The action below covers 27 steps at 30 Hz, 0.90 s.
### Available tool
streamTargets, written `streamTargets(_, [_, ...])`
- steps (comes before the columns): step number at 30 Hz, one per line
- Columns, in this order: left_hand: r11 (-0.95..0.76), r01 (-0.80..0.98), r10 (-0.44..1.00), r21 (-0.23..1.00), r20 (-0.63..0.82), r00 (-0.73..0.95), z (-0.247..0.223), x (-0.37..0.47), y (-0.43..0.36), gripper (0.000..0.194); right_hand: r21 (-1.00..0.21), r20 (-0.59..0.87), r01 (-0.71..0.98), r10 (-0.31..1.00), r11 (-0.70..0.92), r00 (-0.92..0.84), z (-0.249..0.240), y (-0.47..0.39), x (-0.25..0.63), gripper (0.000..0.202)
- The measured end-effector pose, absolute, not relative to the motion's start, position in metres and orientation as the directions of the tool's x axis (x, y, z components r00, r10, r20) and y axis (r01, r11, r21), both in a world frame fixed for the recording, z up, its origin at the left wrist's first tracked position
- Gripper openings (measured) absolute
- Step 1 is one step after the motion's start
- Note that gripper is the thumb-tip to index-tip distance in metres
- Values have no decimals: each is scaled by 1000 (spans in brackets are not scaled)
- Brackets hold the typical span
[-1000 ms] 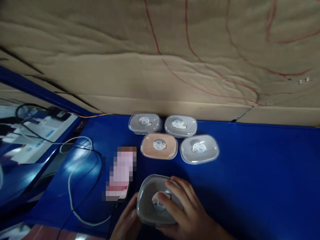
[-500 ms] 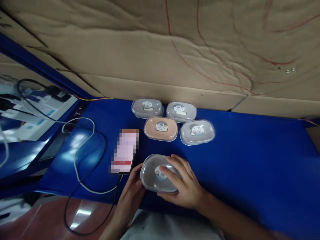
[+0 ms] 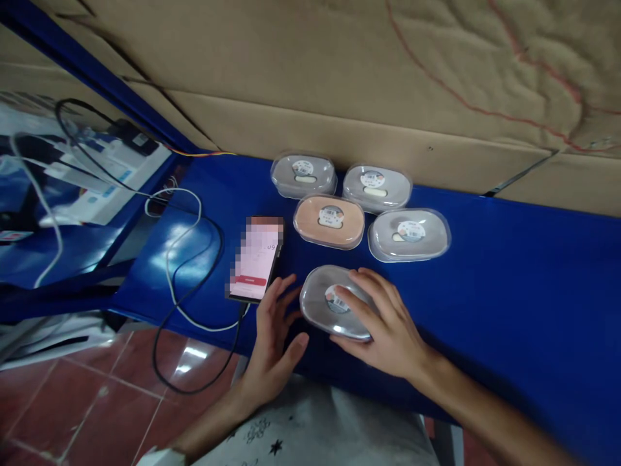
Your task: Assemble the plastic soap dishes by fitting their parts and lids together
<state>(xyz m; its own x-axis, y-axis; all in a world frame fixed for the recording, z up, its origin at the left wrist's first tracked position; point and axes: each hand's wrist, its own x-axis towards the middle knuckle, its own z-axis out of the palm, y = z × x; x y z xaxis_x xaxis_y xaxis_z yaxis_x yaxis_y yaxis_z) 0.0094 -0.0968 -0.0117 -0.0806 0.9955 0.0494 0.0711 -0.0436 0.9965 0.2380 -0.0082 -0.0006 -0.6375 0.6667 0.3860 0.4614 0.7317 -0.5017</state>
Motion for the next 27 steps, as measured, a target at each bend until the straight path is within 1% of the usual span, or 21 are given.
streamTargets(1, [-137, 231, 986, 963, 155, -59, -12, 10, -97, 88, -487, 379, 462, 656, 741, -652, 0, -6, 240, 85])
streamTargets(2, [-221, 378, 969, 899, 247, -21, -13, 11, -96, 93, -471, 375, 459, 642, 753, -668, -1, -5, 242, 85])
streamTargets(3, [-272, 482, 955, 833, 297, 26, -13, 11, -96, 96, -459, 370, 454, 629, 764, -684, -2, -5, 242, 85])
streamTargets(5, [-334, 576, 936, 746, 336, 107, -14, 12, -96, 99, -454, 371, 442, 615, 774, -696, -6, -8, 241, 84])
streamTargets(8, [-355, 646, 927, 675, 342, 153, -17, 13, -98, 95, -458, 368, 435, 611, 775, -701, -11, -15, 237, 82])
streamTargets(10, [-383, 678, 916, 627, 352, 192, -18, 12, -100, 91, -448, 364, 414, 585, 792, -725, -12, -20, 235, 81])
streamTargets(12, [-416, 705, 899, 575, 375, 224, -20, 12, -101, 87, -436, 360, 366, 532, 822, -767, -10, -22, 236, 85])
streamTargets(15, [-417, 744, 891, 522, 395, 223, -21, 11, -102, 80, -417, 347, 320, 475, 851, -809, -1, -13, 249, 96])
streamTargets(16, [-409, 756, 893, 511, 394, 218, -21, 11, -101, 78, -403, 349, 337, 483, 851, -803, 3, -7, 257, 95])
streamTargets(18, [-399, 779, 894, 484, 393, 213, -22, 13, -101, 75, -344, 368, 433, 544, 833, -754, 10, 8, 277, 88])
streamTargets(20, [-397, 798, 887, 452, 412, 208, -22, 15, -100, 73, -235, 396, 570, 614, 787, -683, 14, 27, 298, 79])
streamTargets(22, [-394, 815, 879, 425, 434, 198, -22, 17, -100, 70, -127, 410, 665, 649, 736, -641, 13, 44, 313, 77])
streamTargets(24, [-388, 829, 874, 403, 447, 192, -22, 18, -100, 66, -64, 410, 701, 659, 710, -630, 7, 56, 321, 76])
streamTargets(27, [-387, 842, 868, 377, 457, 195, -21, 19, -99, 62, -24, 382, 685, 640, 728, -667, -2, 62, 323, 73])
